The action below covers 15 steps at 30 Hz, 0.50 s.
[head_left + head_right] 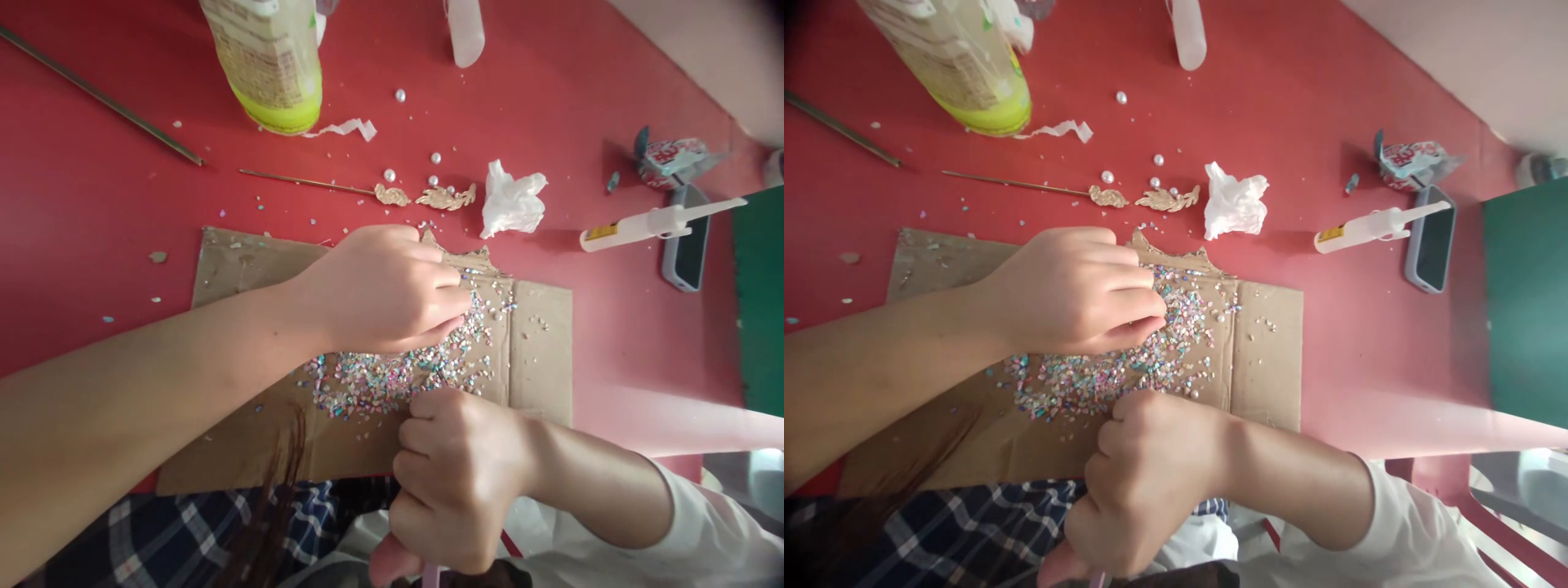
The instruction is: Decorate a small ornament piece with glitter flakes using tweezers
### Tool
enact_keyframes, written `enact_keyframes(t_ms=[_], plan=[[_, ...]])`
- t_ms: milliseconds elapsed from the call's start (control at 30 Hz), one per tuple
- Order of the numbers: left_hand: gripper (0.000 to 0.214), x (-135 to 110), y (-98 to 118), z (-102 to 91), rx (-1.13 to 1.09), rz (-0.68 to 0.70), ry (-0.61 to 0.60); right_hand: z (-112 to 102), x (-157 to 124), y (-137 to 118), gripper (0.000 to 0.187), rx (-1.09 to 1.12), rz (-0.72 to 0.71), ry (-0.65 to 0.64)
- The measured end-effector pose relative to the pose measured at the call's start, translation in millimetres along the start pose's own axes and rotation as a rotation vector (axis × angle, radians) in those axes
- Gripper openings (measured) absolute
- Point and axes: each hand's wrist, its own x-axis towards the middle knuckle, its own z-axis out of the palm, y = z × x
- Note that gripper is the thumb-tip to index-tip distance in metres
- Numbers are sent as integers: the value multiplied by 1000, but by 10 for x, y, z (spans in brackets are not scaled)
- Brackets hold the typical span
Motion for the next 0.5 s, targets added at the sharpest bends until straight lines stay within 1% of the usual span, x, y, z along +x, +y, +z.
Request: enact_keyframes(t_ms=[300,500], plan=[[32,9,6,-17,-5,-9,-44,22,-15,-8,71,7,3,6],[34,28,3,-28,-27,-27,-80,34,-10,-3,68,38,11,2]])
